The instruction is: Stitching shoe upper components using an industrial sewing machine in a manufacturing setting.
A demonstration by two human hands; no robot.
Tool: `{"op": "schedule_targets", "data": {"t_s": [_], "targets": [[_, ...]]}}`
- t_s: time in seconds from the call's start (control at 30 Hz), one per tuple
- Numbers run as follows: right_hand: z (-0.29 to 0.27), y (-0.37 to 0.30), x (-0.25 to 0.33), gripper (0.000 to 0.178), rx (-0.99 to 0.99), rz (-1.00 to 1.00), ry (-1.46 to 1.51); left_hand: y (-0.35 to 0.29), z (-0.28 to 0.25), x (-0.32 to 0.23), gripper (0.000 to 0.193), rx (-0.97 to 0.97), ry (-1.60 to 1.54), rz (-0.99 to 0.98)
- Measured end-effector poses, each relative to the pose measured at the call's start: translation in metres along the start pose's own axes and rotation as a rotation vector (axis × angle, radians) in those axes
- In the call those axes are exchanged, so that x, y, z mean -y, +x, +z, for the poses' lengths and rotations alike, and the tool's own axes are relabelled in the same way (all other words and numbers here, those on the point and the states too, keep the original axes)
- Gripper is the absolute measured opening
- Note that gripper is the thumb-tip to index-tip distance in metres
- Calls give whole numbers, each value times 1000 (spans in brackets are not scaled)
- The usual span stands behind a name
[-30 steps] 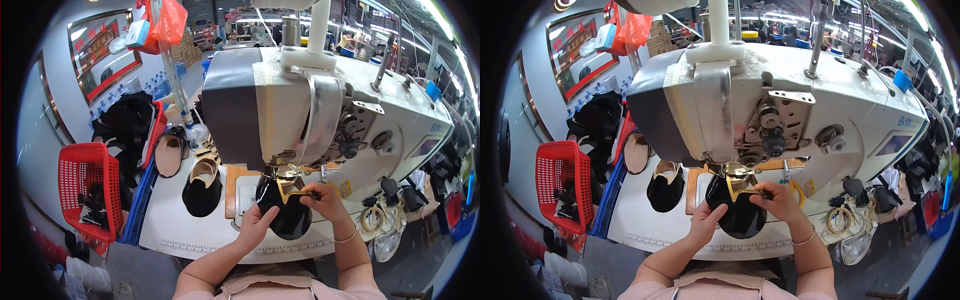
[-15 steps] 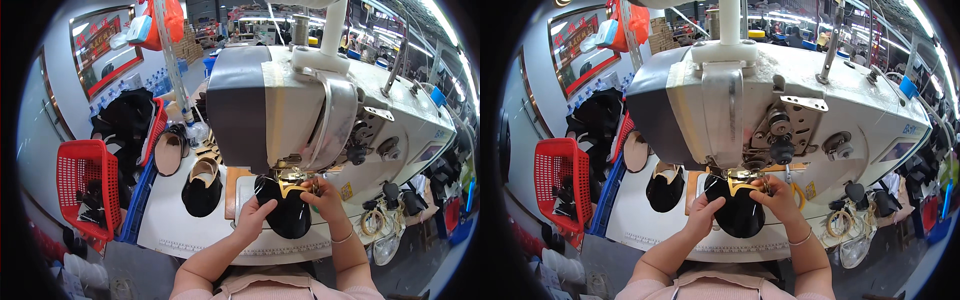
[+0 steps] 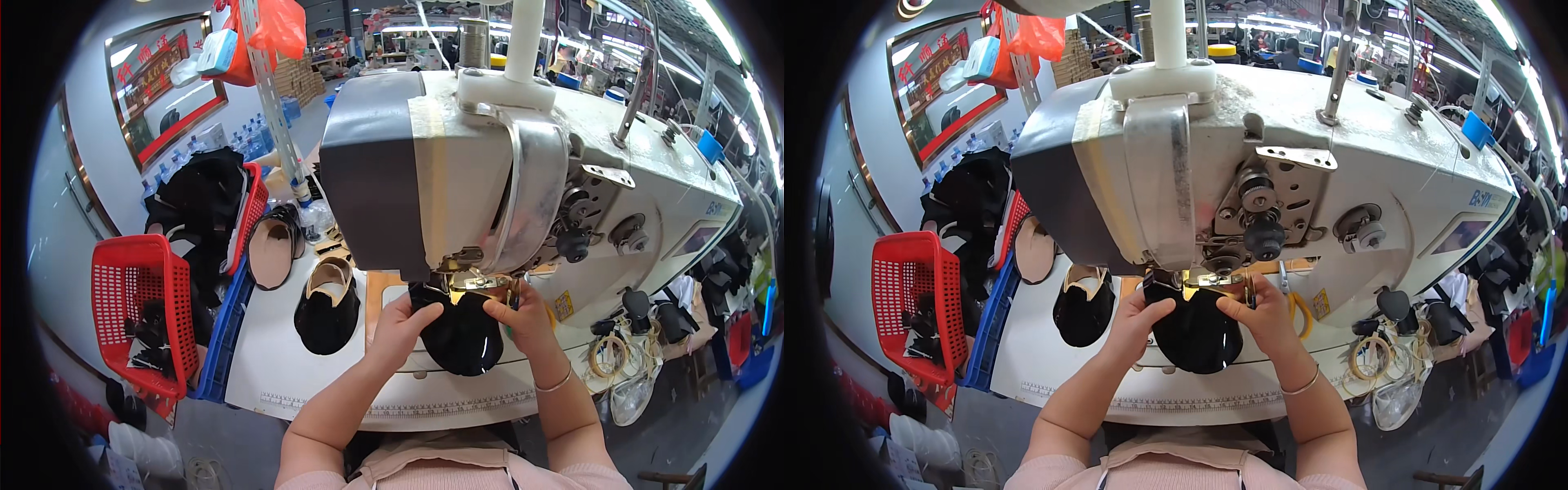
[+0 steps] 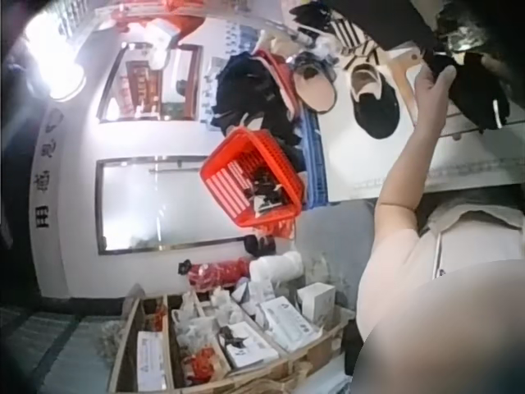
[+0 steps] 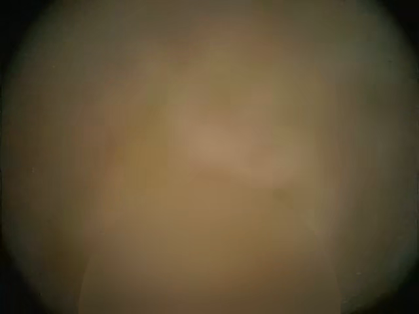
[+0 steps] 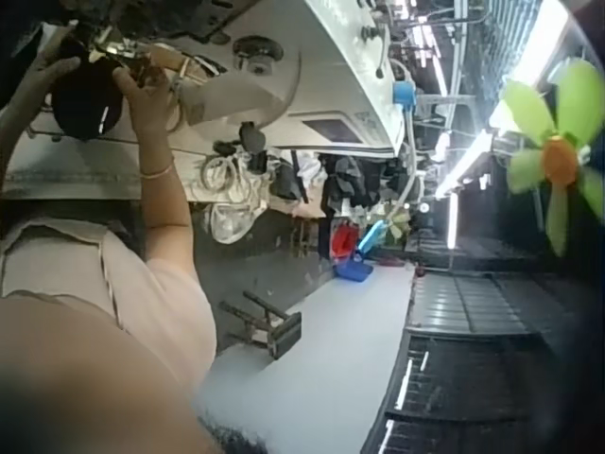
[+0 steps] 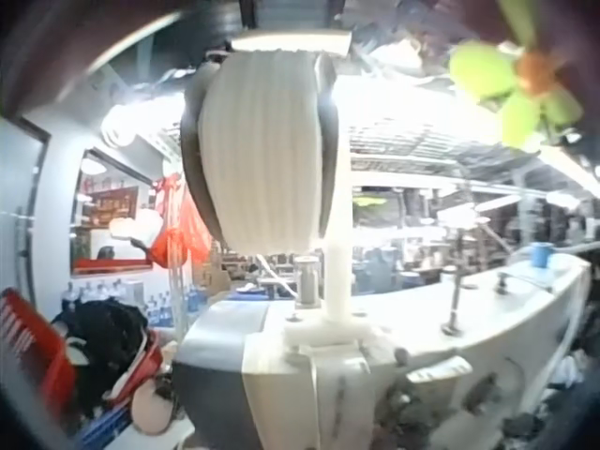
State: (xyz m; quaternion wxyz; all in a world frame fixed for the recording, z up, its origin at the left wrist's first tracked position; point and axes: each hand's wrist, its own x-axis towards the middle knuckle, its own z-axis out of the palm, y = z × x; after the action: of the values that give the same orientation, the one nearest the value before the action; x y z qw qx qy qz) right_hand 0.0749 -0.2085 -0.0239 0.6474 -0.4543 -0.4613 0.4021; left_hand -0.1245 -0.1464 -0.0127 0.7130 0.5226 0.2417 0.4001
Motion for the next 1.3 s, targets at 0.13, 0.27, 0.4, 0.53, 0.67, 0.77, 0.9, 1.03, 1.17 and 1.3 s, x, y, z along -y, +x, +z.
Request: {"op": "schedule_targets", "data": {"t_s": [0.13, 0.27, 0.4, 0.53, 0.67, 0.77, 0.9, 1.03, 1.17, 1.3], "targets": [[0, 1, -1, 23, -31, -3, -64, 4, 0, -1, 20, -22, -36, -25], [5, 3, 5, 23, -41, -4, -123, 11, -2, -4, 18, -27, 28, 20], [11, 2, 7, 21, -95, -52, -69, 8, 1, -6, 24, -56, 196, 52], [11, 5, 2, 18, -189, -92, -140, 3, 9, -5, 33, -85, 259, 128], [9, -2, 19, 16, 10, -438, 41, 0, 12, 0, 31, -114, 165, 187], [16, 3, 22, 15, -123, -301, -326, -3, 19, 5, 29, -164, 52, 209], [4, 13, 17, 17, -118, -336, -598, -3, 23, 5, 23, -197, 62, 205], [2, 10, 24, 17, -38, -371, -625, 5, 17, -7, 25, -175, 108, 166], [7, 8, 28, 18, -127, -465, -801, 14, 6, -16, 26, -116, 121, 73], [5, 14, 23, 18, -108, -524, -871, 13, 10, -10, 27, -147, 125, 58]]}}
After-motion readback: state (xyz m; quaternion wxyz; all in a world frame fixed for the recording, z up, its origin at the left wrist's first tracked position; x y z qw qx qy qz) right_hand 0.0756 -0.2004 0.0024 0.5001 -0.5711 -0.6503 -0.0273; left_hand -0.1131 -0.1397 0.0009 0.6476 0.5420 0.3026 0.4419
